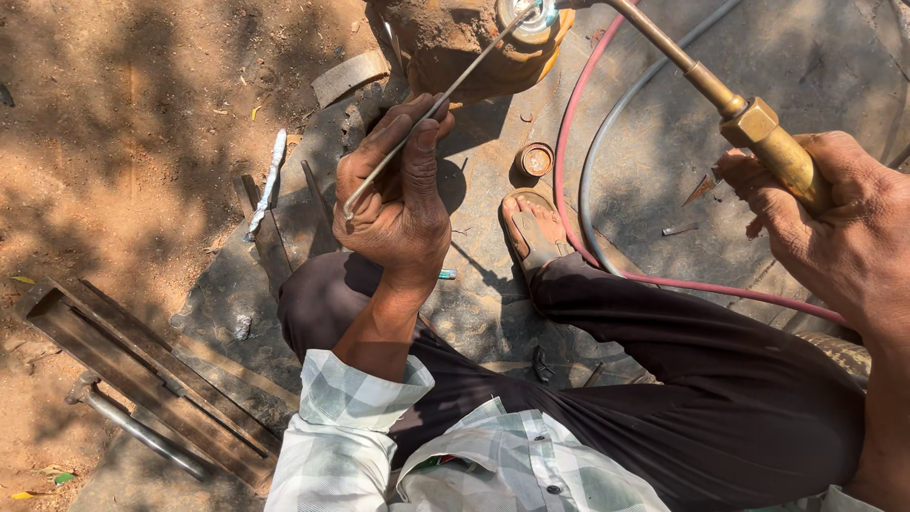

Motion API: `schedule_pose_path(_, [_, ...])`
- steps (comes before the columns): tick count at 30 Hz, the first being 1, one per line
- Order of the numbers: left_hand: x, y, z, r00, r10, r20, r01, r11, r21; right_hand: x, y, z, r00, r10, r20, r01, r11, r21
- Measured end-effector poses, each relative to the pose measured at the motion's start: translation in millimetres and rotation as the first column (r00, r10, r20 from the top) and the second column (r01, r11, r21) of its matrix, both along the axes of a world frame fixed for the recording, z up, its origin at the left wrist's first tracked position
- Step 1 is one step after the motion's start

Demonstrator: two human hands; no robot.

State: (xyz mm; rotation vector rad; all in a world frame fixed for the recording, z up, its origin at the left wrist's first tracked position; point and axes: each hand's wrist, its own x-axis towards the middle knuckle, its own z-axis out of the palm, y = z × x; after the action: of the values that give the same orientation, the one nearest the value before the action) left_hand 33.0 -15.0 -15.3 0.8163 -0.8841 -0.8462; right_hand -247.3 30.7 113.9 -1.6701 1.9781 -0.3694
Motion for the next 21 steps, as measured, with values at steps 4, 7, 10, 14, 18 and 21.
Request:
schedule_pose_path(4, [1.2,1.7,-4.2,1.000,0.010,0.015,-0.010,1.000,0.008,1.1,-0.6,3.5,1.000,0.012,-0.022,-0.012,1.000,-0.001])
schedule_pose_path(7, [2.1,2.8,-7.1,0.999,-0.018,-0.034,0.018,1.000,-0.001,-0.2,-0.5,4.4,0.992,0.068,-0.107,-0.068,0.998,0.001])
schedule_pose_path(10, [2.1,4.2,-8.8,1.000,-0.003,-0.006,0.003,1.000,0.000,-1.0,0.5,3.4,0.948,0.059,-0.313,-0.036,0.996,0.081])
schedule_pose_path(14, [1.6,4.1,-10.0,1.000,-0.006,-0.028,0.005,1.000,-0.018,-3.3,2.8,0.9,0.889,0.079,-0.451,-0.037,0.994,0.101])
schedule_pose_path(18, [1.8,3.3,-9.9,0.999,-0.009,-0.030,0.008,0.999,-0.031,-8.9,5.7,-3.4,0.910,0.088,-0.405,-0.074,0.996,0.051])
schedule_pose_path(21, [1.3,3.3,-9.0,0.999,-0.011,-0.052,0.010,1.000,-0.025,-13.4,6.8,-5.3,0.983,0.035,-0.182,-0.041,0.999,-0.029])
